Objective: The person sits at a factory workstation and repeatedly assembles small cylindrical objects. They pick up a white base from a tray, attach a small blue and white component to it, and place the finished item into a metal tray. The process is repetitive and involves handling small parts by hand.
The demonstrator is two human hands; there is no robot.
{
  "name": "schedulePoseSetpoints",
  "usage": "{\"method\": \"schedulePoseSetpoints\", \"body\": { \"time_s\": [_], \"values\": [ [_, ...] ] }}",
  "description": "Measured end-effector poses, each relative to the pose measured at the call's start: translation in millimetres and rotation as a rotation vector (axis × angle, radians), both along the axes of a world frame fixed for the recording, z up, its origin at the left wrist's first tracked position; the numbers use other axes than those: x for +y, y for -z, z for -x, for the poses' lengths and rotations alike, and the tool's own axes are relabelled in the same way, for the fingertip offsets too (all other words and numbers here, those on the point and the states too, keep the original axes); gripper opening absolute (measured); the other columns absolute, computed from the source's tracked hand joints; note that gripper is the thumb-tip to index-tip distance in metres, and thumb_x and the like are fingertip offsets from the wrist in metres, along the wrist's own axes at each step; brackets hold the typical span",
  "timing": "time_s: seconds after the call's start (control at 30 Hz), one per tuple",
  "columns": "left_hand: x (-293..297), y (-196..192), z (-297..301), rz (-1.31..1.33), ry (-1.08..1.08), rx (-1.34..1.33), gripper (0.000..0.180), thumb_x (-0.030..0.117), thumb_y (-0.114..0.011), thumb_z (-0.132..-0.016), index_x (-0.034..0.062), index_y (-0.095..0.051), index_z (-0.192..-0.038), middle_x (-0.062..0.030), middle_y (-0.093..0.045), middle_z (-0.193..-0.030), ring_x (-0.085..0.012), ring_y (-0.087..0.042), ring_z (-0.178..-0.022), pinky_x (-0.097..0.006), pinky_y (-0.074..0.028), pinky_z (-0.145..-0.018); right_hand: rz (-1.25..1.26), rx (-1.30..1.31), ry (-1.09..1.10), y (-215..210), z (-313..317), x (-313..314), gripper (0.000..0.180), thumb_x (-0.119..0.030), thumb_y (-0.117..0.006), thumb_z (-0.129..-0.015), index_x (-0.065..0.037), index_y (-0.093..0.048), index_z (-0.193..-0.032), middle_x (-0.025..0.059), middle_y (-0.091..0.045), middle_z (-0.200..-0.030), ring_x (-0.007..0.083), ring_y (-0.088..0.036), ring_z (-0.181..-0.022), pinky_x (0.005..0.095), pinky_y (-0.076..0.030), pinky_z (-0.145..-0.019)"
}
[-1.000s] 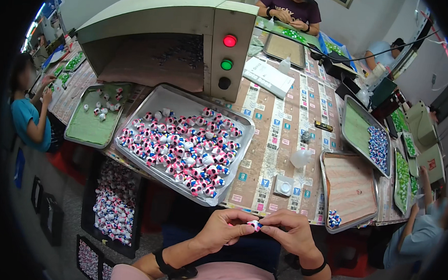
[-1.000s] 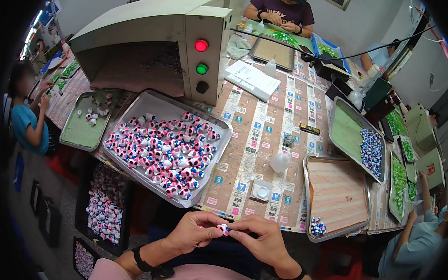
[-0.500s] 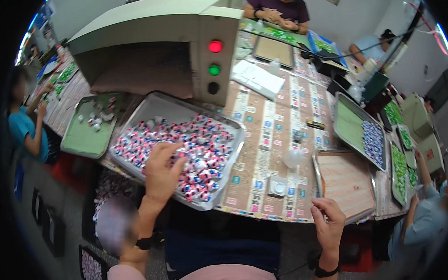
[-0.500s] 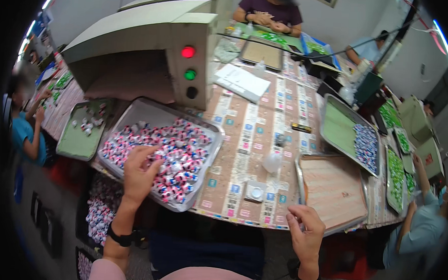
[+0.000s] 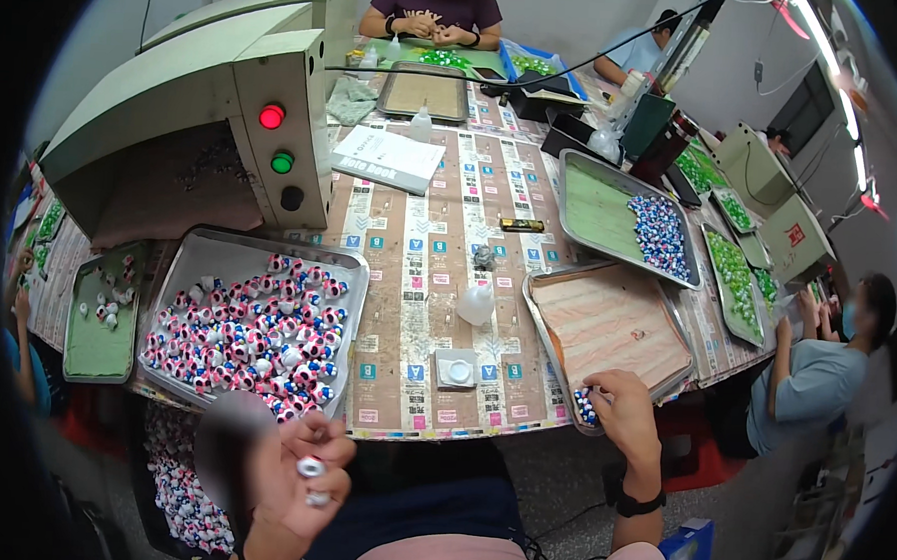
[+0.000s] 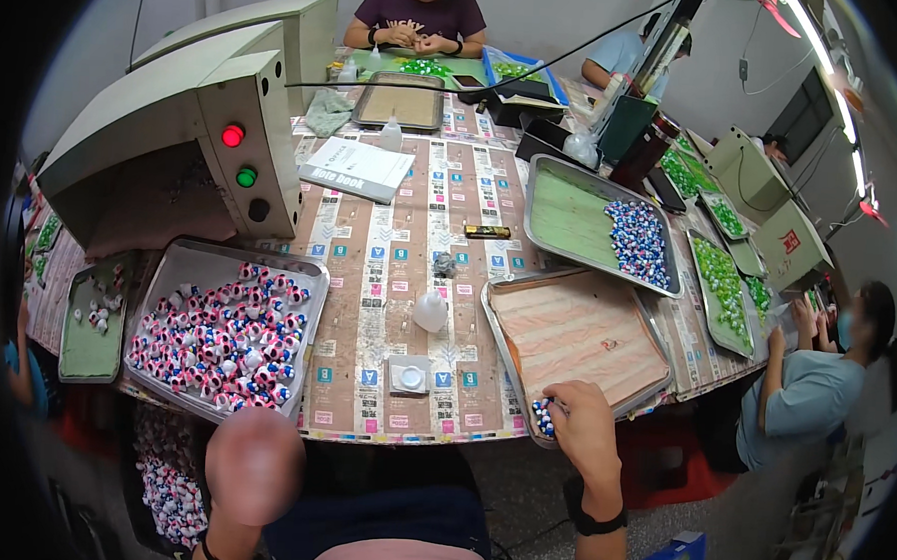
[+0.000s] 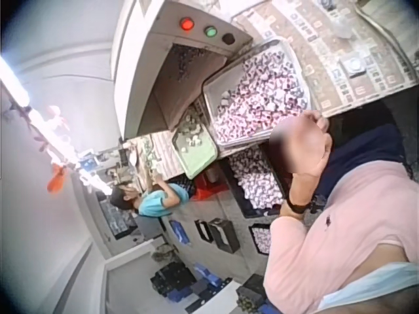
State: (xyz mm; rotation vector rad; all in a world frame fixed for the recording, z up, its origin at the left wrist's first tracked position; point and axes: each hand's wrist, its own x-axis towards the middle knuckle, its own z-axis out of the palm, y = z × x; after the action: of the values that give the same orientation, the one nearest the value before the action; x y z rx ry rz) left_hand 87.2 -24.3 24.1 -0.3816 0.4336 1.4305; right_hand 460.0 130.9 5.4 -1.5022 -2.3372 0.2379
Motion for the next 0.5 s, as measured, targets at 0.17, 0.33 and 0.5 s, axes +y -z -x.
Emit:
{"method": "schedulePoseSetpoints", "body": {
  "time_s": [0.17,0.33,0.5],
  "values": [
    [-15.8,28.5,-37.0,0.023,0.215,-0.051,0.027,0.017,-0.051,-0.087,0.0002,-0.061,-0.106,-0.0136,-0.063,-0.101,-0.0260,-0.059,-0.095,-0.040,-0.050,-0.075,0.171,0.194,0.089,-3.8,7.3,9.3,0.017,-0.001,-0.065,-0.076,0.000,-0.068,-0.093,0.0124,-0.062,-0.087,0.0237,-0.064,-0.078,0.0325,-0.050,-0.070],
    [-17.5,43.4,-51.5,-0.062,0.262,-0.114,0.028,0.013,-0.051,-0.093,-0.0003,-0.059,-0.116,-0.0156,-0.060,-0.113,-0.0253,-0.057,-0.103,-0.042,-0.048,-0.087,0.201,0.580,0.088,-3.0,21.2,0.4,0.016,0.007,-0.062,-0.080,0.004,-0.066,-0.095,0.0079,-0.060,-0.099,0.0119,-0.062,-0.079,0.0229,-0.050,-0.067],
    [-7.7,35.4,-52.4,-0.151,0.313,0.008,0.030,0.010,-0.050,-0.095,0.0007,-0.052,-0.123,-0.0148,-0.056,-0.123,-0.0221,-0.059,-0.105,-0.038,-0.050,-0.092,0.537,0.747,-0.106,-10.8,47.9,-22.6,0.016,0.006,-0.069,-0.080,0.005,-0.066,-0.096,0.0061,-0.061,-0.098,0.0102,-0.062,-0.078,0.0214,-0.051,-0.071]
  ]
}}
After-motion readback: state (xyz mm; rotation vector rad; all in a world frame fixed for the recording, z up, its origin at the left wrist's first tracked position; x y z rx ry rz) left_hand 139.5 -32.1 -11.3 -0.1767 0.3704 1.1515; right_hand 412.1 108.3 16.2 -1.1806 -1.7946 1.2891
